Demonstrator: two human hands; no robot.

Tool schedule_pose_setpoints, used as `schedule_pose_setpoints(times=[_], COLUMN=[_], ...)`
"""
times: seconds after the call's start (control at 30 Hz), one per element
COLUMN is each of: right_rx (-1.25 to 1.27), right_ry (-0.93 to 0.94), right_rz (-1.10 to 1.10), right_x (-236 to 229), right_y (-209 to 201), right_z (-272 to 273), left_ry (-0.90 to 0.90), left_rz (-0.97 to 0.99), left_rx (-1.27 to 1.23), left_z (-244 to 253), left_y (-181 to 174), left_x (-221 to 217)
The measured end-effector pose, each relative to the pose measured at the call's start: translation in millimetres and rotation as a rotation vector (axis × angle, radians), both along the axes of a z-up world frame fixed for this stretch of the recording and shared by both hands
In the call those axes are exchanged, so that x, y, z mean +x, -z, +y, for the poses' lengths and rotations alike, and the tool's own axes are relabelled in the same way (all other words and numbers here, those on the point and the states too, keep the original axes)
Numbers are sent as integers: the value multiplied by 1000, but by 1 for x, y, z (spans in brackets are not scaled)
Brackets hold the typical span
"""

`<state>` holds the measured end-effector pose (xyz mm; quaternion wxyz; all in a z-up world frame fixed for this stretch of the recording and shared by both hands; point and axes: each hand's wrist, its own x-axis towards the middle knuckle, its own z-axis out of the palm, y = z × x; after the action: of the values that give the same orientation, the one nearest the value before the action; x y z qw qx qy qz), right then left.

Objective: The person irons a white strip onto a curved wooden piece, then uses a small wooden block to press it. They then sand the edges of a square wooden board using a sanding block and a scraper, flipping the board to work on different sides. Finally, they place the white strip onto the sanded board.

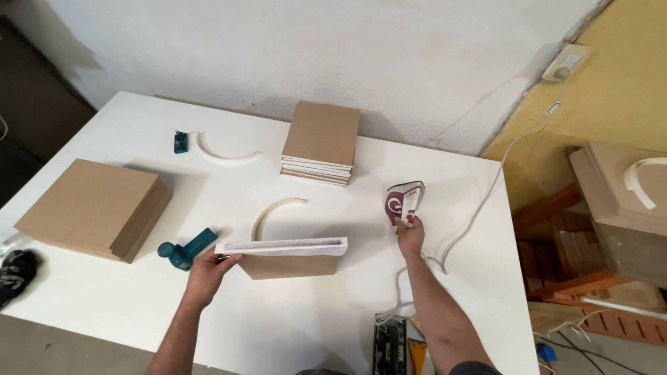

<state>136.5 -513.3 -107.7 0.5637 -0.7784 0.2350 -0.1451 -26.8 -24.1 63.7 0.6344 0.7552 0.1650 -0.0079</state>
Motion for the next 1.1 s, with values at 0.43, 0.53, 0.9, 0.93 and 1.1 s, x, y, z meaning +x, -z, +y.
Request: schedule_pose_setpoints(times=[0.43, 0.53, 0.9, 0.93, 1.1], right_rx=[198, 50, 1017, 1016, 944], right_ry=[-633, -558, 348, 360, 120], right_rz=[-128, -235, 152, 150, 272], right_x=[-124, -117, -134, -130, -160], right_y=[-104, -111, 13, 29, 1], right_z=[104, 110, 13, 9, 7], left_ry=[17, 53, -152, -141, -182], left_rz=[-63, -97, 125, 129, 118], left_rx=[37, 44, -65, -67, -26], left_z=[-1, -7, -38, -34, -28], left_y=[29, 16, -25, -17, -4], left_x=[6, 4, -7, -2, 7])
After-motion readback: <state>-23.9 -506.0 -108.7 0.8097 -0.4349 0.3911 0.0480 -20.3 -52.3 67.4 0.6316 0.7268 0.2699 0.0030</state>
